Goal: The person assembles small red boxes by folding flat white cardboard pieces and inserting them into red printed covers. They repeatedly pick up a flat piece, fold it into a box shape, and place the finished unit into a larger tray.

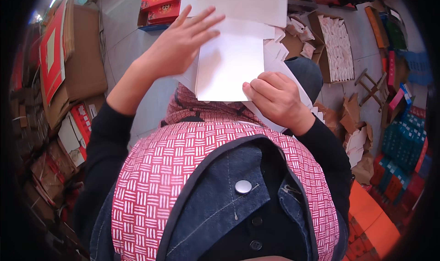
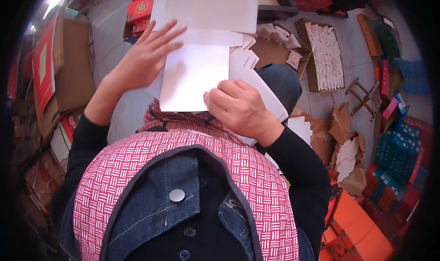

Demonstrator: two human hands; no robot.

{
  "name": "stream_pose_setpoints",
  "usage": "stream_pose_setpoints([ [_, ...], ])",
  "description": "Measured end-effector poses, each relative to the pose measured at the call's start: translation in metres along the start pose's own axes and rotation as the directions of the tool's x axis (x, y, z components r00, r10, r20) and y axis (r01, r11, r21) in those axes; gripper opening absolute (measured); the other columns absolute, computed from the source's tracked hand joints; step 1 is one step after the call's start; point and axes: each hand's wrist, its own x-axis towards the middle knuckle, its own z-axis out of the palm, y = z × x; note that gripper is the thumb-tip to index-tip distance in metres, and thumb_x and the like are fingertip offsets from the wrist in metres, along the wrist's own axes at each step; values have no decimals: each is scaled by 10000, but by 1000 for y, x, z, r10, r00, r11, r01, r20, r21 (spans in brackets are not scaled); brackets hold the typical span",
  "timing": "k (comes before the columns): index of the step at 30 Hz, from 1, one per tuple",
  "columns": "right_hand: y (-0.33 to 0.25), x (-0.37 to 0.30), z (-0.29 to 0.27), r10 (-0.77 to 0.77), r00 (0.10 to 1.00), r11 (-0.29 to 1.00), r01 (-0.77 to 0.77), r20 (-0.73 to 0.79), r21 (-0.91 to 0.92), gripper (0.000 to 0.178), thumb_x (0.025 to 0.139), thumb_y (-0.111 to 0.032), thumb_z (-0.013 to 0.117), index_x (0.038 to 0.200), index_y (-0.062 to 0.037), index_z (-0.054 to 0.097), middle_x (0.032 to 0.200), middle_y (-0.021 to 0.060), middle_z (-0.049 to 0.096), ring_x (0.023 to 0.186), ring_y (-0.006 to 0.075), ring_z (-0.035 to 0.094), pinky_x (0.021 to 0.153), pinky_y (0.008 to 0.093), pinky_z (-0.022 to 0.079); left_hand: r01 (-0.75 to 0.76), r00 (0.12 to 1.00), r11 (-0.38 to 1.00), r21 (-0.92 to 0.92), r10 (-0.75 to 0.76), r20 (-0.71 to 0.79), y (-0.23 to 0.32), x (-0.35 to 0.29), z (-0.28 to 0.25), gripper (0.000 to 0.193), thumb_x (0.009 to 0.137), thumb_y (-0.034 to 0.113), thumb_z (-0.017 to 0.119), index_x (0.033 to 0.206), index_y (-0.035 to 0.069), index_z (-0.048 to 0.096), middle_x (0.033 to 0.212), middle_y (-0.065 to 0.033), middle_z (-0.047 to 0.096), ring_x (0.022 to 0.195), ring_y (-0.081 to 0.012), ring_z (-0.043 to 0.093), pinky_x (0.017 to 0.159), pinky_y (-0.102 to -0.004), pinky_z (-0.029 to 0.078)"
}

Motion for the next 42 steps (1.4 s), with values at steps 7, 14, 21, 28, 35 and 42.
stream_pose_setpoints([
  [7,3,-10,20,14,1000,1000,-14,3,6,143,726,-66,656,857,-9,649,768,19,535,746,160,571,611,267,461,-59,987,977,-205,26,-161,70,-51,15,310,741,89,656,1044,26,654,1170,-129,619,1119,-290,586,1012,-463,432],
  [14,19,-1,3,-10,995,998,5,-95,-59,288,678,-72,647,954,4,682,860,54,623,804,190,616,643,285,488,300,552,106,-948,-830,82,84,-51,8,514,965,392,506,1291,2,426,1240,-153,509,1154,-241,501,989,-380,416],
  [21,13,0,6,-19,1000,999,18,-8,-43,294,734,-118,653,1000,5,677,943,68,616,880,204,610,712,311,487,181,357,-586,-790,-709,608,91,-1,4,374,1015,298,367,1128,-39,485,884,-140,617,664,-217,634,452,-353,526],
  [28,2,-11,39,799,567,450,-346,-199,823,530,1019,-402,313,1287,23,484,1363,183,448,1288,266,414,1084,385,290,239,434,-510,-826,-705,561,95,-1,13,287,1008,217,348,1098,-25,472,789,-128,606,518,-198,592,392,-295,475],
  [35,-11,0,39,753,644,563,-522,-136,641,408,981,-366,453,1194,-35,560,1263,149,529,1188,252,483,1037,375,342,315,424,-425,-849,-737,526,100,-4,15,277,1007,219,342,1074,-23,458,714,-110,593,440,-165,538,364,-273,436],
  [42,-15,-14,9,98,995,995,-99,-8,-18,243,732,-155,678,928,-15,643,906,59,597,884,199,597,793,321,490,390,399,-443,-807,-708,582,95,-7,18,292,1001,246,367,1057,-22,468,698,-91,584,403,-143,498,342,-255,404],
])
